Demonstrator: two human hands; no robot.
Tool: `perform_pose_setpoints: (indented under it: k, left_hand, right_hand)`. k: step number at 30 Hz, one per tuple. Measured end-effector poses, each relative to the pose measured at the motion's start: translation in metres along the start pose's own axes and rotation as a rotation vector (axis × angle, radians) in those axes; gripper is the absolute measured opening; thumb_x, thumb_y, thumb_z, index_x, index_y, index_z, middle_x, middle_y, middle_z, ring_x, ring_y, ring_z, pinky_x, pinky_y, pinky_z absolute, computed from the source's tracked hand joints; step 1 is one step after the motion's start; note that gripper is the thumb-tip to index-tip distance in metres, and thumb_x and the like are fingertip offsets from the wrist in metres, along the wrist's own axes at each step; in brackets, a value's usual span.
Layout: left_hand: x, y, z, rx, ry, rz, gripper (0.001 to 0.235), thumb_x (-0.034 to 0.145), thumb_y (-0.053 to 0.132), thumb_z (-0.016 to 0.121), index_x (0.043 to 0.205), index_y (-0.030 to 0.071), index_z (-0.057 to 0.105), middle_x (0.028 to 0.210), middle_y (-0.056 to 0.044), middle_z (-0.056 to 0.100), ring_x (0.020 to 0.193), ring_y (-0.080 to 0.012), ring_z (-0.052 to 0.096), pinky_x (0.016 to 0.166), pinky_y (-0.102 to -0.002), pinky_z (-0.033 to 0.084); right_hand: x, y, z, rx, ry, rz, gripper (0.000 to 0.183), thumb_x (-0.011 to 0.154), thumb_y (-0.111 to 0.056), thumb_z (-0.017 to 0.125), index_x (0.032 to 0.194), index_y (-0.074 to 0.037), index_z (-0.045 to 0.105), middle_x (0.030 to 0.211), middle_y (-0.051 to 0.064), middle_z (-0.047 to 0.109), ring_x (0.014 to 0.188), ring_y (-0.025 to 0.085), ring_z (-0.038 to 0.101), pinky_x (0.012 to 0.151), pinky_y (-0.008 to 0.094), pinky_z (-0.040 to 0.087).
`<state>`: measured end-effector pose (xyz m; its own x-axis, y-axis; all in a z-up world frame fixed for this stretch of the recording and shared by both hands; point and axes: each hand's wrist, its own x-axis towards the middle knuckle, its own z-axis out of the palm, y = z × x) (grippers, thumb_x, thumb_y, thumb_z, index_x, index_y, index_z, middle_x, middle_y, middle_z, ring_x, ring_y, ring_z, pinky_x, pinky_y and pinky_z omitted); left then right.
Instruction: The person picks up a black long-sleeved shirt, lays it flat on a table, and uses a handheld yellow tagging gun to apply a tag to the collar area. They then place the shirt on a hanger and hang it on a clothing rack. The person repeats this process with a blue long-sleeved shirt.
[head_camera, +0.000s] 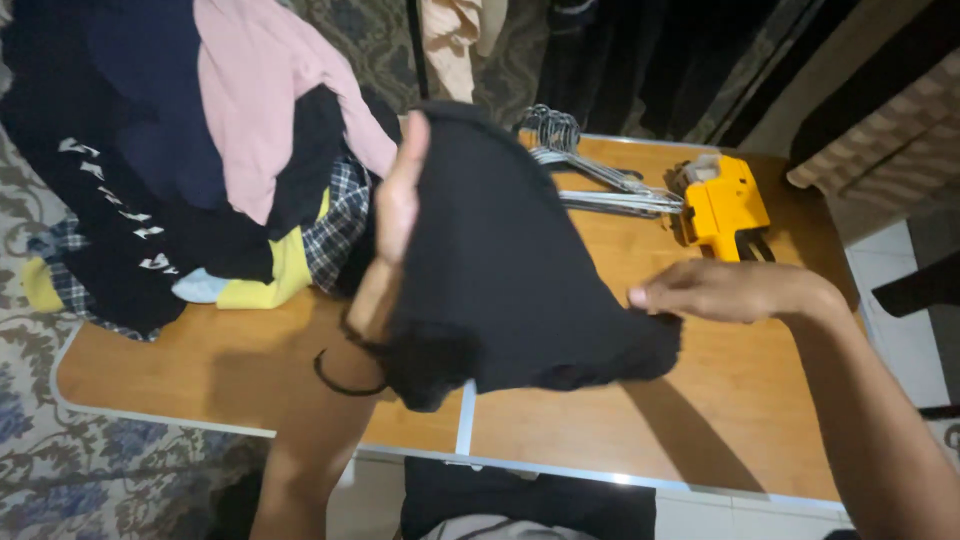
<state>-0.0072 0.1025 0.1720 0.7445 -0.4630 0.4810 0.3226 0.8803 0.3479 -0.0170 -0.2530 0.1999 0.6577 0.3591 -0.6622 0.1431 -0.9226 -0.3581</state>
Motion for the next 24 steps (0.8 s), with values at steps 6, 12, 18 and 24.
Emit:
perform_pose_setpoints:
  k: [6,12,18,24]
  left_hand:
    - [0.011,-0.063,0.032,0.067,0.167,-0.007,0.055,0.111,0.048,0.046,0.125,-0.002,0.066,0.112,-0.013,0.073,0.098,-0.0213,0.071,0.090,-0.034,0.057]
    - [-0.021,-0.083,-0.020,0.242,0.322,0.082,0.056,0.112,0.045,0.047,0.141,-0.002,0.056,0.136,-0.013,0.065,0.122,-0.0226,0.063,0.112,-0.038,0.047]
    - [-0.099,-0.116,-0.095,0.547,0.444,-0.016,0.059,0.105,0.031,0.051,0.152,-0.005,0.044,0.154,-0.014,0.050,0.141,-0.0255,0.047,0.122,-0.039,0.033]
    - [-0.104,-0.092,-0.094,1.498,0.177,-0.069,0.061,0.098,0.031,0.058,0.150,0.000,0.046,0.156,-0.018,0.048,0.153,-0.0280,0.039,0.128,-0.039,0.025]
  right_hand:
    - [0.077,0.004,0.046,0.638,0.114,-0.214,0.087,0.090,-0.071,0.034,0.156,-0.014,0.040,0.153,0.012,0.055,0.133,0.026,0.057,0.111,0.043,0.044]
    - [0.108,0.032,0.098,1.086,-0.012,-0.144,0.077,0.087,-0.050,0.058,0.151,-0.010,0.042,0.148,0.011,0.054,0.133,0.023,0.056,0.110,0.041,0.047]
    - [0.114,0.096,0.079,1.898,0.391,-0.407,0.043,0.102,-0.031,0.065,0.135,-0.003,0.062,0.123,0.011,0.070,0.105,0.021,0.070,0.103,0.039,0.053]
    - [0.038,0.044,0.038,1.960,0.523,-0.825,0.049,0.096,-0.029,0.065,0.137,-0.001,0.062,0.131,0.013,0.070,0.120,0.029,0.069,0.114,0.043,0.051]
